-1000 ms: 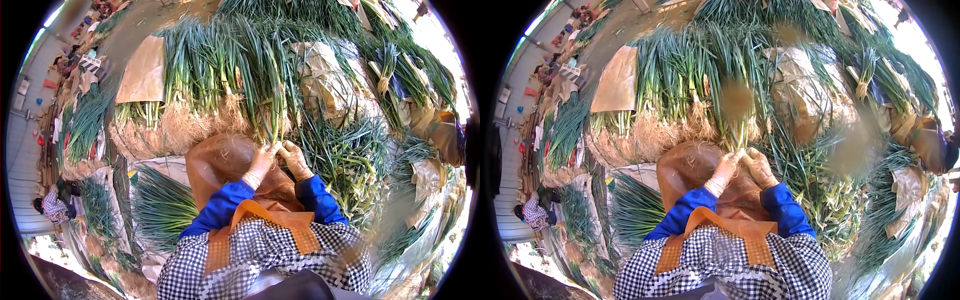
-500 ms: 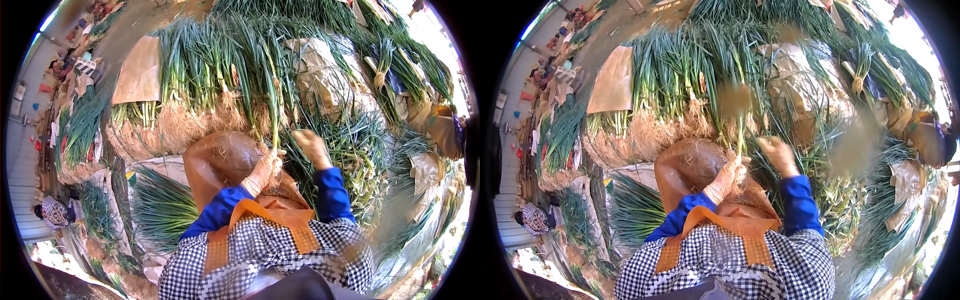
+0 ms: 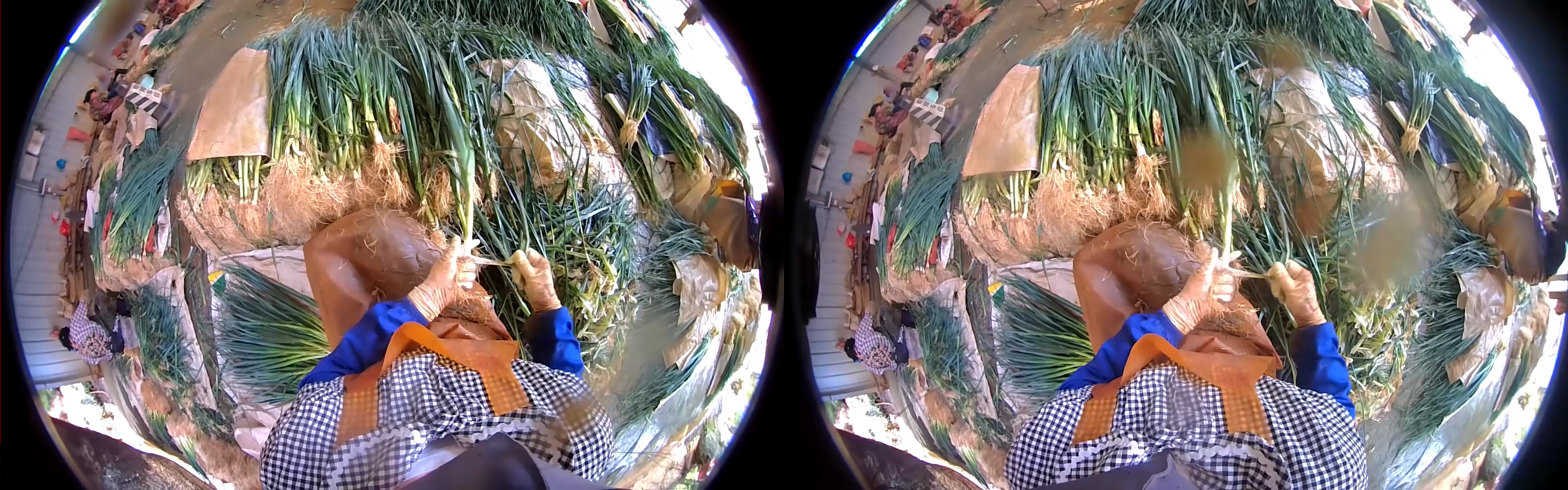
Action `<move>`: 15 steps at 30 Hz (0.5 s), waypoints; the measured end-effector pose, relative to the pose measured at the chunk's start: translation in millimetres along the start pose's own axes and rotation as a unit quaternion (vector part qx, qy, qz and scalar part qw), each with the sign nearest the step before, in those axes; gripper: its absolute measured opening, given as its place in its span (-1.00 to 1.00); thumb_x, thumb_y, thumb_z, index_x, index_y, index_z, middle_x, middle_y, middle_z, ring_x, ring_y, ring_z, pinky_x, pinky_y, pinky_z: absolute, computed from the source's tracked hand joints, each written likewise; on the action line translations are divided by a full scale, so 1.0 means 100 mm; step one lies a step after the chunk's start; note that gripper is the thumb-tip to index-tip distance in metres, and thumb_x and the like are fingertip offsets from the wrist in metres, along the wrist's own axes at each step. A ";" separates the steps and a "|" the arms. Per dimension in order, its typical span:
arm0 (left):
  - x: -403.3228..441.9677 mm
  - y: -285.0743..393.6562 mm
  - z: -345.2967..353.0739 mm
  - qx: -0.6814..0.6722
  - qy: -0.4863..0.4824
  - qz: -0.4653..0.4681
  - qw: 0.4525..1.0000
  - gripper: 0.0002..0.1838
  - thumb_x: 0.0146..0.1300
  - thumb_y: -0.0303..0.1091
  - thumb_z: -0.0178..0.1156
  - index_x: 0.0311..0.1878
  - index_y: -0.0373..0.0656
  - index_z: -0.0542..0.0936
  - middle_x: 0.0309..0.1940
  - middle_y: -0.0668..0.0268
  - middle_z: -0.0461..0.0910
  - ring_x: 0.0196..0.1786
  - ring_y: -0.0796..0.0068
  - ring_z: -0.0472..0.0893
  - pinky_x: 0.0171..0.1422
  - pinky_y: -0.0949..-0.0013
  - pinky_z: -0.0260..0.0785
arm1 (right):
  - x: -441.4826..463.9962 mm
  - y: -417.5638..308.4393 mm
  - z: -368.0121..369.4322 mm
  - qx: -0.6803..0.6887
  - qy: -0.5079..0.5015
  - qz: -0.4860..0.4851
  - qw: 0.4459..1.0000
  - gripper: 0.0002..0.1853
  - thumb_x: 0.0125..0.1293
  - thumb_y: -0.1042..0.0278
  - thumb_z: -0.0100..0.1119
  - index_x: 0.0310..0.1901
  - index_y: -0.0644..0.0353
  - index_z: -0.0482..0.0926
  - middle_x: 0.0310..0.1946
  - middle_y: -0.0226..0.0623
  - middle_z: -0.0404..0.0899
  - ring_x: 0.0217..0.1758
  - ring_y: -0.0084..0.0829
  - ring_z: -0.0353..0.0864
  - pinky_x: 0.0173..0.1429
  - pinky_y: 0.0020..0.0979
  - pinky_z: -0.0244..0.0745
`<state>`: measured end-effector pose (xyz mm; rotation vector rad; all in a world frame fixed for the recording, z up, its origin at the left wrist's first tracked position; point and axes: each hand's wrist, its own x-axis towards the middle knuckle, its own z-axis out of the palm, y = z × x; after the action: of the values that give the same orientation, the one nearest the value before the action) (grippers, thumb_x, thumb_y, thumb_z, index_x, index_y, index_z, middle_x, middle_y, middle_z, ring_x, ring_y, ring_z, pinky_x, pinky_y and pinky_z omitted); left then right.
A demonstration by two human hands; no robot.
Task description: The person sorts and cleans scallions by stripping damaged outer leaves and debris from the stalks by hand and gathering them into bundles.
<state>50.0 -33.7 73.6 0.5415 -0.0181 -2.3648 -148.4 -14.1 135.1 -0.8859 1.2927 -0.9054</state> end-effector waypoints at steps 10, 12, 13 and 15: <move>-0.43 0.56 0.04 0.144 0.248 0.175 0.942 -0.80 0.33 -0.29 0.03 -0.14 -0.22 0.48 -0.44 0.35 0.53 -0.51 0.60 0.45 -0.43 0.58 0.38 | -0.02 -0.33 -0.44 -0.111 0.174 -0.065 0.976 -0.68 0.31 0.14 0.01 -0.49 0.17 0.52 -0.68 -0.37 0.50 -0.73 -0.54 0.39 -0.65 -0.46 0.26; -0.50 0.57 -0.16 0.154 0.149 0.194 0.957 -0.77 0.33 -0.35 0.01 -0.07 -0.29 0.46 -0.54 0.42 0.44 -0.54 0.63 0.40 -0.47 0.58 0.32 | 0.38 0.17 -1.11 -0.640 0.225 -0.010 0.734 -0.55 0.28 -0.05 -0.04 -0.33 0.24 0.59 -0.57 -0.15 0.60 -0.53 -0.20 0.59 -0.44 -0.26 0.43; -0.51 0.52 -0.20 0.139 0.135 0.194 0.962 -0.79 0.33 -0.36 0.00 -0.08 -0.29 0.46 -0.57 0.44 0.39 -0.55 0.64 0.38 -0.48 0.57 0.31 | 0.50 0.28 -1.07 -0.674 0.171 0.059 0.716 -0.52 0.27 -0.10 -0.05 -0.30 0.24 0.60 -0.51 -0.12 0.61 -0.43 -0.17 0.60 -0.33 -0.27 0.45; -0.43 0.43 -0.36 0.121 0.151 0.192 0.962 -0.78 0.32 -0.32 0.03 -0.08 -0.25 0.46 -0.61 0.48 0.30 -0.58 0.65 0.33 -0.52 0.57 0.28 | 0.76 0.14 -0.60 -0.591 0.096 0.085 0.796 -0.46 0.25 -0.18 -0.06 -0.26 0.23 0.60 -0.40 -0.06 0.62 -0.25 -0.14 0.61 -0.14 -0.26 0.45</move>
<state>120.1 -33.7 63.7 0.9239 -0.2551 -1.8929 -203.0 -80.3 88.1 -1.6019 2.1078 0.0938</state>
